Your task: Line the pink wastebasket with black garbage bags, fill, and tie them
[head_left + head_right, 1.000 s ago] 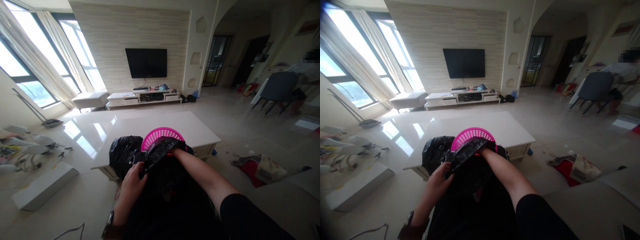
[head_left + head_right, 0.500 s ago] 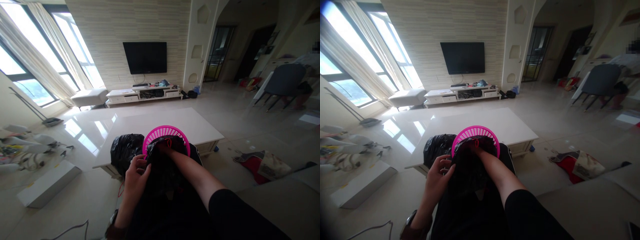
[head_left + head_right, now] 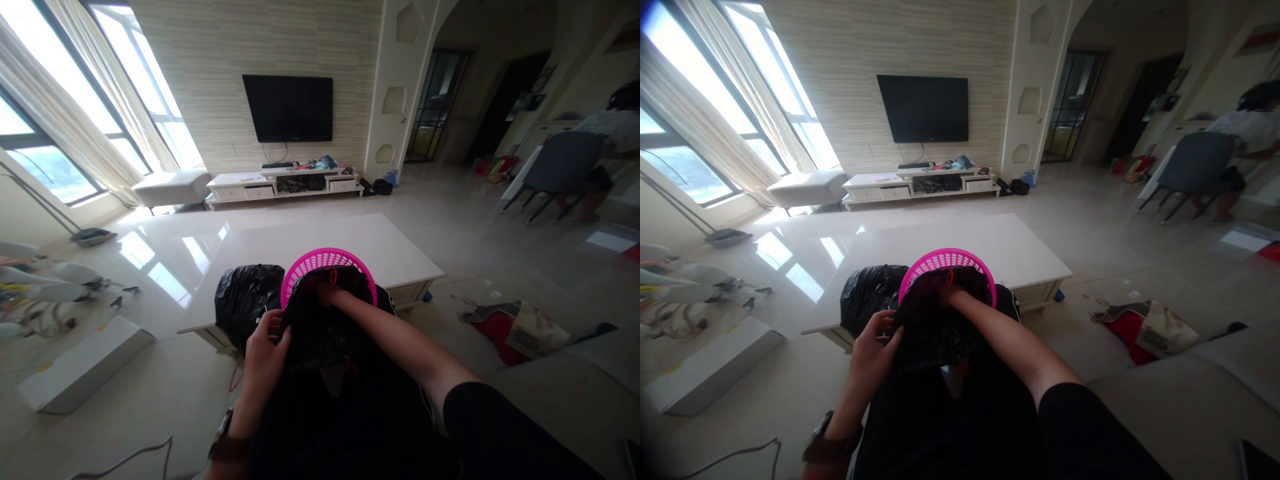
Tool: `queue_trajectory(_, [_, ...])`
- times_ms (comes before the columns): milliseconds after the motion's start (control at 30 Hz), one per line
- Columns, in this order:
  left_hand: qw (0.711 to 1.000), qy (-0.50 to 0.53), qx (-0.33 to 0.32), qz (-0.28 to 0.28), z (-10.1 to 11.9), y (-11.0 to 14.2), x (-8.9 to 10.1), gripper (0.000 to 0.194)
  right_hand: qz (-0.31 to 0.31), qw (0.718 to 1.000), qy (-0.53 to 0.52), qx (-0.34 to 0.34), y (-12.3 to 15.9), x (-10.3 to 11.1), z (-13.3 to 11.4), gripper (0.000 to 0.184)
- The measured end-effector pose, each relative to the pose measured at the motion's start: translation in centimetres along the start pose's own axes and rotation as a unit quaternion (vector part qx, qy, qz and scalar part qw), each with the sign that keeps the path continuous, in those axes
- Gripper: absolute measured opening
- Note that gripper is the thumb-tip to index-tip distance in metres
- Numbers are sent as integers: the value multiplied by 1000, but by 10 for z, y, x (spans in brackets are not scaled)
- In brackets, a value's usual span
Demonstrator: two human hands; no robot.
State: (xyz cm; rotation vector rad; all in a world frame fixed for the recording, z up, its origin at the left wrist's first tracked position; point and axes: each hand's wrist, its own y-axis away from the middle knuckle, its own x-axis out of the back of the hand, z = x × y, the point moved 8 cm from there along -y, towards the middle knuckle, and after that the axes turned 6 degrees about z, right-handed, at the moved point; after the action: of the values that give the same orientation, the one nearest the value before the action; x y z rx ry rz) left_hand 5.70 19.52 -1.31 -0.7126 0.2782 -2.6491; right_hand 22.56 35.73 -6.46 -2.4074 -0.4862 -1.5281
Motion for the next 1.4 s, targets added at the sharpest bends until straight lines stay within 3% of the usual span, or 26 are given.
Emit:
queue_trajectory(100, [999, 8, 12, 37, -4, -11, 10, 32, 14, 999, 37, -3, 15, 23, 7, 32])
queue_trajectory(233, [997, 30, 12, 71, -10, -35, 19, 32, 97, 992, 72, -26, 50, 76, 26, 36])
queue_trajectory(367, [996, 54, 12, 68, -12, -66, 17, 33, 149, 984, 95, -7, 77, 120, 34, 31])
queue_trajectory(467, [997, 48, 19, 50, -10, -83, 16, 34, 165, 982, 91, 29, 86, 140, 33, 37])
queue_trajectory(533, [999, 5, 4, 49, -6, -89, 19, 33, 189, 977, 99, 15, 89, 151, 40, 38])
queue_trajectory(733, [993, -85, -37, 74, -1, -88, 44, 25, 203, 966, 155, -33, 95, 160, 73, 41])
queue_trajectory(900, [987, -121, -45, 91, -15, -91, 63, 19, 124, 980, 158, -5, 101, 147, 94, 51])
queue_trajectory(1067, [984, -133, -46, 111, -23, -96, 72, 17, 85, 986, 145, 13, 112, 148, 107, 53])
queue_trajectory(1167, [983, -133, -70, 101, -14, -96, 65, 18, 80, 990, 109, 39, 119, 154, 96, 52])
queue_trajectory(1400, [987, -100, -117, 50, 17, -100, 37, 24, 143, 981, -1, 133, 115, 168, 60, 56])
